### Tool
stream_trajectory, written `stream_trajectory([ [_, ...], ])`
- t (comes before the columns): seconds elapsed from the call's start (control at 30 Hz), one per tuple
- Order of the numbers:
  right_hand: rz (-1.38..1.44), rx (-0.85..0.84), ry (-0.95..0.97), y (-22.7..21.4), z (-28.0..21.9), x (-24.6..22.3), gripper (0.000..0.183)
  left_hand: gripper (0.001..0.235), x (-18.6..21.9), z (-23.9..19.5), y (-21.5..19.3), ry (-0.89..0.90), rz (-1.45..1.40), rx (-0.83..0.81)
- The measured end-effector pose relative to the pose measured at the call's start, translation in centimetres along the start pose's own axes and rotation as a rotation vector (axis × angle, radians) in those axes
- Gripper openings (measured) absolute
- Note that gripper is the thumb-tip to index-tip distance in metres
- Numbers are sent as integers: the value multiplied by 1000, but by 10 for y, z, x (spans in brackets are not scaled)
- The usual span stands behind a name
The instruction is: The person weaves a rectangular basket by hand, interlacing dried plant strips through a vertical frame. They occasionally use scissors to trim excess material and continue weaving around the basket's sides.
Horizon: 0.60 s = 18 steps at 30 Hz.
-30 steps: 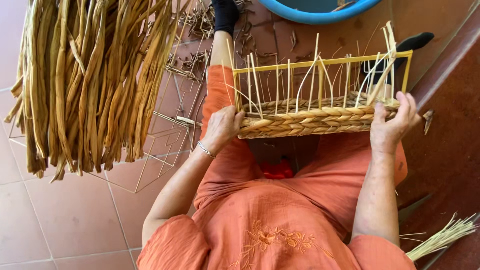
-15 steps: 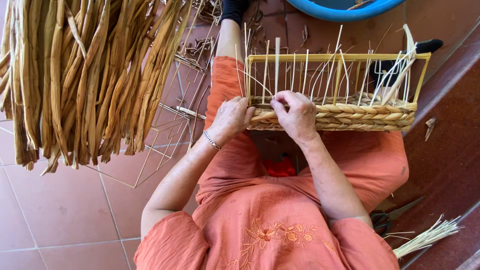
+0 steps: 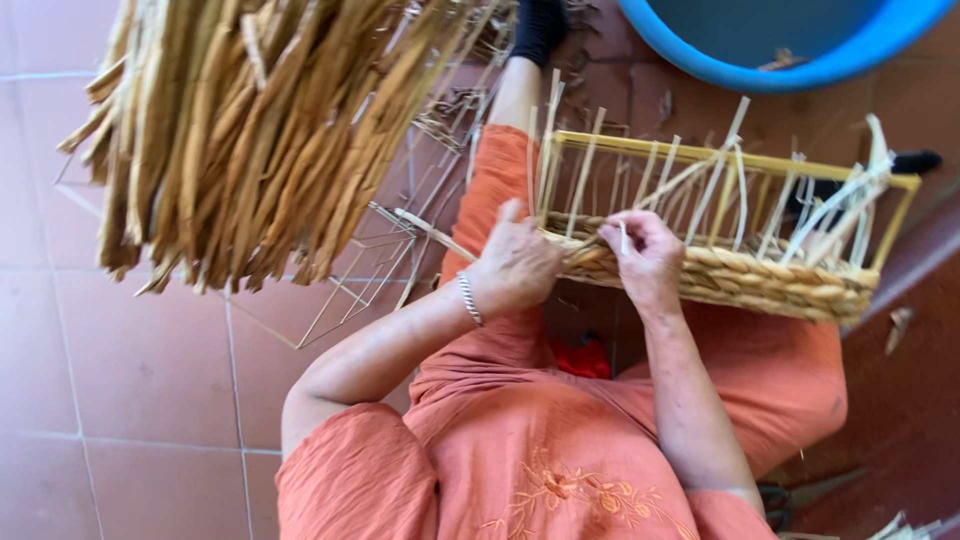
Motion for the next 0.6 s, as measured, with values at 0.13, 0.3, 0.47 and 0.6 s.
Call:
stream_trajectory([
  [0.13,-46,24,-28,-4,-1,-3,12,8,13,2,-15,38,-247,109],
  [0.3,175,-39,33,-3,5,5,11,10,-25,-29,-7,-160,-165,39],
  [0.47,165,-102,37,5,0,12,11,27,-82,-83,42,-357,-280,-99],
  [0.6,85,-114,4,5,-5,15,11,19,-95,-98,50,-326,-378,77],
])
Point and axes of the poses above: each hand's wrist, its own z-axis towards the middle knuckle, its own y-axis out of the palm, x = y × z, the point moved 7 cm from there along z, towards the middle knuckle, and after that the axes turned 7 degrees about -x, right-handed, at the moved point
